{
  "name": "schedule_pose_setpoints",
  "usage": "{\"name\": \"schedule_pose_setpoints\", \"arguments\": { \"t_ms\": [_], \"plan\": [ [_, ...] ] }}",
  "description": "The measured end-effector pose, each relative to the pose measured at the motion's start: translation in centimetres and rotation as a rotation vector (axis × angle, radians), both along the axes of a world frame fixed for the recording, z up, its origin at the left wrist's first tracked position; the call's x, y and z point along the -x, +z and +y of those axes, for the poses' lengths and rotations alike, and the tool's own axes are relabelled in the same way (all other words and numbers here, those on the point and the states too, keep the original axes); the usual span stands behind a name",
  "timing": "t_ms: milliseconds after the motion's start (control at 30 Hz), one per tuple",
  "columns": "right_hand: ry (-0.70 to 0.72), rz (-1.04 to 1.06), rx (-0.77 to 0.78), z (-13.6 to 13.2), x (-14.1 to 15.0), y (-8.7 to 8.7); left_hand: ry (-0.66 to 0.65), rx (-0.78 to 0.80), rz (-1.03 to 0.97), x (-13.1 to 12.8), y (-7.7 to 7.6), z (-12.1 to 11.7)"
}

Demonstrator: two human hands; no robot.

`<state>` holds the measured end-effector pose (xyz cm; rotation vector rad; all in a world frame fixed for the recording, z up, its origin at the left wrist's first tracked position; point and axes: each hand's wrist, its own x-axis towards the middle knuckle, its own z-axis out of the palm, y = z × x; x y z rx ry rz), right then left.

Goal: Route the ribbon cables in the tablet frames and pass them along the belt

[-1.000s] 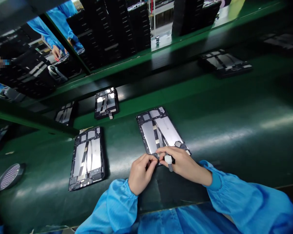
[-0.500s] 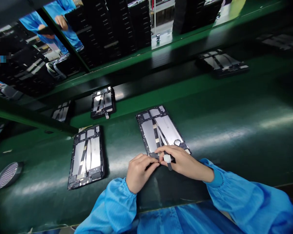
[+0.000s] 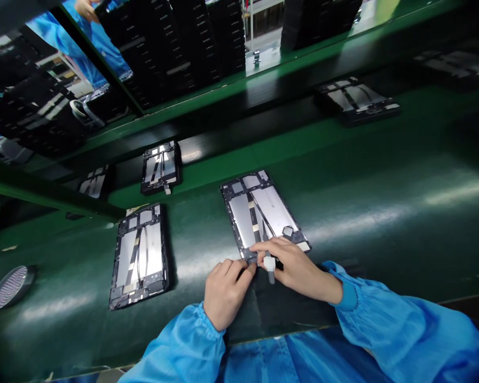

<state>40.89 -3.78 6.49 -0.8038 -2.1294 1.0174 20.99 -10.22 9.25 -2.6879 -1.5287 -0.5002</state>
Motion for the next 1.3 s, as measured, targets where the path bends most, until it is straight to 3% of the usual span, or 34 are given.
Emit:
{"name": "schedule_pose_setpoints", "arguments": {
  "t_ms": [233, 767, 967, 1133, 1300],
  "plan": [
    [0.002, 0.006, -0.005, 0.0, 0.0, -0.3, -0.101, -0.042, 0.080, 1.3, -0.2, -0.8],
    [-0.002, -0.012, 0.031, 0.2, -0.2, 0.2, -0.101, -0.026, 0.058, 1.7, -1.2, -0.7],
    [-0.055, 0.166, 0.218, -0.2, -2.5, 1.3, -0.036, 0.023, 0.046, 1.1, -1.6, -1.0],
    [-0.058, 0.185, 0.371, -1.4, -3.3, 0.9, -0.018, 0.057, 0.017, 1.0, -1.8, -1.0],
    [-0.040, 0.134, 0.305, -1.5, -2.6, 0.9, -0.014, 0.051, 0.026, 0.9, -1.9, -0.9]
  ]
}}
